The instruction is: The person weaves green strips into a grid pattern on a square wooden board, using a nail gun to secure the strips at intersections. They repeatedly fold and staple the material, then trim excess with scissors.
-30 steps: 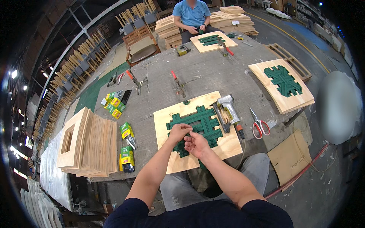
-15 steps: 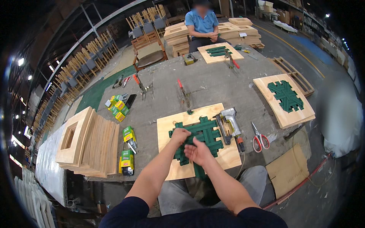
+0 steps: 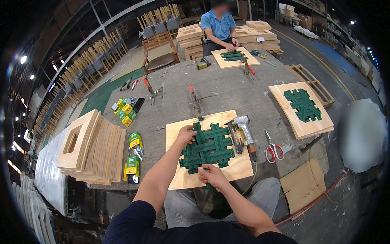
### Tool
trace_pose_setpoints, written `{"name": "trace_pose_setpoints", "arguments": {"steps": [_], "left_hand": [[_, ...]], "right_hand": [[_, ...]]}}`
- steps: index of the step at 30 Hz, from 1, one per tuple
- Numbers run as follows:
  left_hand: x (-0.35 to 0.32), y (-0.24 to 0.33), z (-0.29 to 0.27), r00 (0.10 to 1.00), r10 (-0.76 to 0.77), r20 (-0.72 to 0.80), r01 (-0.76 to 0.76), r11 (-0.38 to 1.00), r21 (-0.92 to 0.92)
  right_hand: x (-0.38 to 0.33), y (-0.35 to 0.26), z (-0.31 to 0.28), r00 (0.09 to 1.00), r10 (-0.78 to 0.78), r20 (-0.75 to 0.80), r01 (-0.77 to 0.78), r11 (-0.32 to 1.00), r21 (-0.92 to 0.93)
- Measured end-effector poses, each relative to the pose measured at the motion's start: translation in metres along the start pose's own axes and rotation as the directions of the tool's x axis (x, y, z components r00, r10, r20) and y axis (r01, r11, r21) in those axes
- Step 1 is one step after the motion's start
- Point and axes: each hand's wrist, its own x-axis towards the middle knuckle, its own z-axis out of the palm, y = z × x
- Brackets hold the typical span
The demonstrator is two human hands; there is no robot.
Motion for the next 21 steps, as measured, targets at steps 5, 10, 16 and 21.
{"name": "trace_pose_setpoints", "arguments": {"steps": [5, 10, 16, 21], "left_hand": [[0.009, 0.000, -0.001, 0.999, -0.031, -0.027, 0.033, 0.996, 0.080], [0.011, -0.005, 0.004, 0.999, -0.051, -0.013, 0.051, 0.998, -0.036], [-0.003, -0.016, 0.000, 0.993, -0.114, 0.026, 0.117, 0.961, -0.250], [-0.014, -0.001, 0.009, 0.989, -0.126, 0.072, 0.144, 0.925, -0.353]], "right_hand": [[-0.011, 0.016, 0.002, 0.999, -0.049, 0.009, 0.050, 0.997, -0.052], [-0.025, 0.026, 0.008, 0.999, 0.038, 0.020, -0.038, 0.999, -0.024], [0.000, -0.003, 0.000, 0.999, -0.047, 0.025, 0.052, 0.967, -0.251], [0.096, -0.067, -0.033, 0.719, -0.671, -0.183, 0.493, 0.677, -0.546]]}}
